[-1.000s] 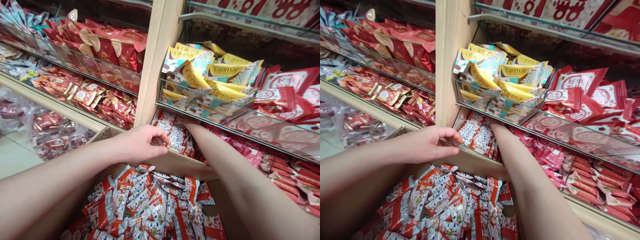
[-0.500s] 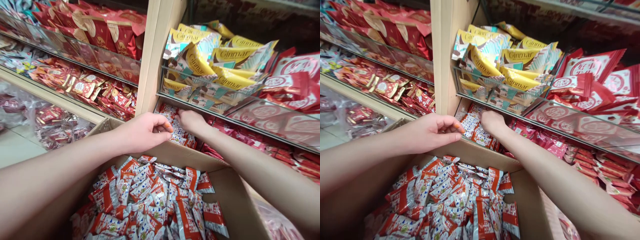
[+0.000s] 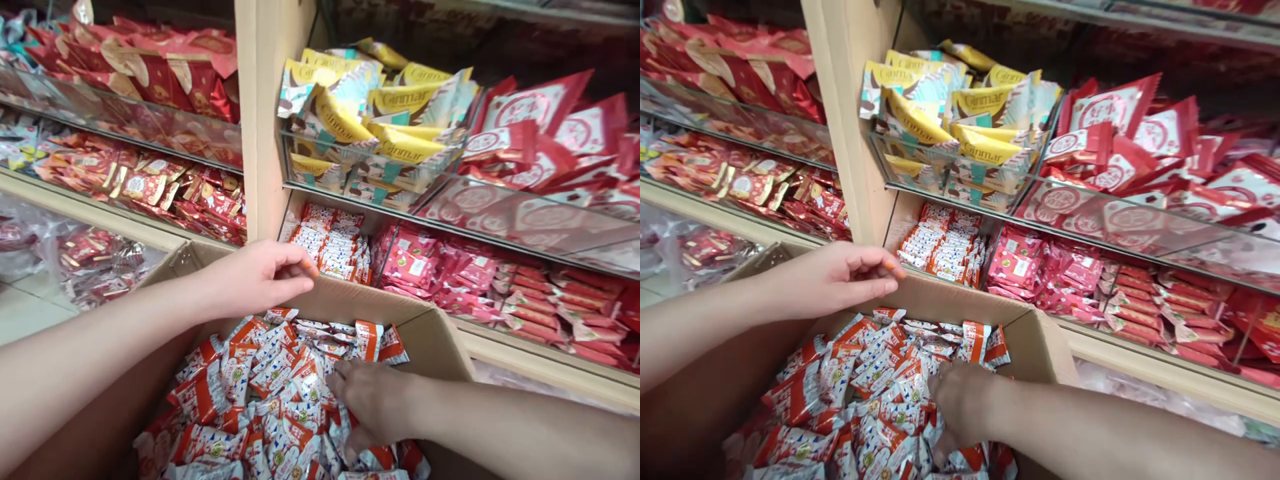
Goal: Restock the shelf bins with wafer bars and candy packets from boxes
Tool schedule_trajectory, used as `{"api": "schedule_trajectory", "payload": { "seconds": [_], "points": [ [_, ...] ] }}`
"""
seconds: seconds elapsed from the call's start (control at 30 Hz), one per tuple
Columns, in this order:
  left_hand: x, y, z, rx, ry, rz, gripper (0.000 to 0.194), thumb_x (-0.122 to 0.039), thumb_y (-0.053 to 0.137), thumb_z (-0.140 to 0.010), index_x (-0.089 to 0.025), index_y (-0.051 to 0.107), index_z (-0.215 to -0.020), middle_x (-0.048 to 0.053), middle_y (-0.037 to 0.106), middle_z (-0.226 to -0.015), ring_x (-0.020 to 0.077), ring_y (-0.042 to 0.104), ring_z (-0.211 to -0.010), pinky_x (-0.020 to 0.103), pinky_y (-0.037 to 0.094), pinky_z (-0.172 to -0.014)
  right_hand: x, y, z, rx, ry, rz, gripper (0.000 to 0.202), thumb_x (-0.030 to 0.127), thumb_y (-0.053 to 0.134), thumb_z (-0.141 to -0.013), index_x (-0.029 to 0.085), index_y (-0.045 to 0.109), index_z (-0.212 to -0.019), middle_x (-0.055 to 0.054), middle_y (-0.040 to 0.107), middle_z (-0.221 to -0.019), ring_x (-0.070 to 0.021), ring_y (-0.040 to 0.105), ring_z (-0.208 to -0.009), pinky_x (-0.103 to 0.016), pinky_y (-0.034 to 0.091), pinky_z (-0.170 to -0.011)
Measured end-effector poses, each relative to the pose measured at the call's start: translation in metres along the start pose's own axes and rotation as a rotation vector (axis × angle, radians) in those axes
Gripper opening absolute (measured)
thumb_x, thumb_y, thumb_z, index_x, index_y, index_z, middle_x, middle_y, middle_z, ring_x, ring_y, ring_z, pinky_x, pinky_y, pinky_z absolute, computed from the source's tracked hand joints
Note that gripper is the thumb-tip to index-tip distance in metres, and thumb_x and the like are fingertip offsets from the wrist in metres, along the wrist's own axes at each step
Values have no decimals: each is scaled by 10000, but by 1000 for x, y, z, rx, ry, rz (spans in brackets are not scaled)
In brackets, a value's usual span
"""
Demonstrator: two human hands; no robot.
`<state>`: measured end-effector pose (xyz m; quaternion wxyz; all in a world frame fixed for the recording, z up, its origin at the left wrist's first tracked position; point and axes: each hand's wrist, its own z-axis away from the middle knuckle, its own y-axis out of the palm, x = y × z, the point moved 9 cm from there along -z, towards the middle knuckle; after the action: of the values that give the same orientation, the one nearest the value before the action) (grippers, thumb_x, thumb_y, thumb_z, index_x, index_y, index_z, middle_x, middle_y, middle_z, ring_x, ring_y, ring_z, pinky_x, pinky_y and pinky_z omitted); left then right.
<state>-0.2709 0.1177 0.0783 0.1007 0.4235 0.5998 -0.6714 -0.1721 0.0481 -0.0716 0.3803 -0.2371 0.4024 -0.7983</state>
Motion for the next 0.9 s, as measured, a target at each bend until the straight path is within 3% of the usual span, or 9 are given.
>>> {"api": "schedule_trajectory", "payload": {
  "seconds": [0.1,0.27,0.37,0.43,0.53,0.6,0.73,0.9],
  "points": [
    [-3,13,5,95,-17,-33,207,-321,490,-783,-185,594,-899,-17,611,-708,117,547,-637,219,425,-596,-1,5,-5,34,7,36,727,513,679,-620,113,497,-1199,-223,516,-1100,-348,507,-998,-421,440,-747],
    [-8,29,9,197,-6,-192,245,-299,475,-788,-177,617,-946,18,660,-796,142,577,-699,244,423,-651,1,-1,-2,27,-46,14,415,358,695,-660,122,601,-988,-103,617,-832,-240,575,-789,-294,437,-638],
    [-8,36,11,225,-11,-221,257,-304,480,-787,-178,621,-961,28,667,-826,154,589,-722,258,426,-676,0,-24,5,-159,-125,-166,189,295,689,-681,170,607,-797,-15,581,-690,-159,533,-655,-227,372,-544],
    [-7,39,14,239,-34,-131,312,-329,499,-784,-182,581,-1046,37,658,-881,159,594,-761,258,438,-694,-5,-48,15,-350,-169,-340,185,304,691,-684,171,578,-747,11,541,-665,-126,487,-627,-214,347,-544],
    [-9,47,18,297,-64,70,550,-385,589,-729,-206,438,-1225,66,606,-1087,181,576,-930,260,442,-771,-27,-82,34,-656,-158,-741,224,340,654,-719,173,535,-811,29,501,-682,-98,432,-606,-205,340,-547],
    [-11,51,19,325,-73,136,534,-382,600,-724,-204,454,-1206,66,596,-1108,192,561,-963,269,431,-797,-43,-93,42,-792,-164,-1059,252,358,639,-725,177,502,-834,35,484,-685,-89,412,-593,-202,341,-538],
    [-8,51,15,293,-156,202,247,-344,521,-784,-156,594,-925,22,632,-841,159,564,-761,265,433,-695,-60,-98,48,-905,-184,-1435,275,394,652,-705,167,510,-765,37,480,-648,-76,399,-559,-202,338,-518],
    [0,50,9,221,-227,337,231,-366,591,-731,-157,600,-829,-25,591,-679,117,502,-600,238,401,-572,-69,-96,51,-973,-192,-1641,292,392,681,-681,150,520,-665,42,505,-595,-56,416,-525,-192,353,-516]
  ]
}}
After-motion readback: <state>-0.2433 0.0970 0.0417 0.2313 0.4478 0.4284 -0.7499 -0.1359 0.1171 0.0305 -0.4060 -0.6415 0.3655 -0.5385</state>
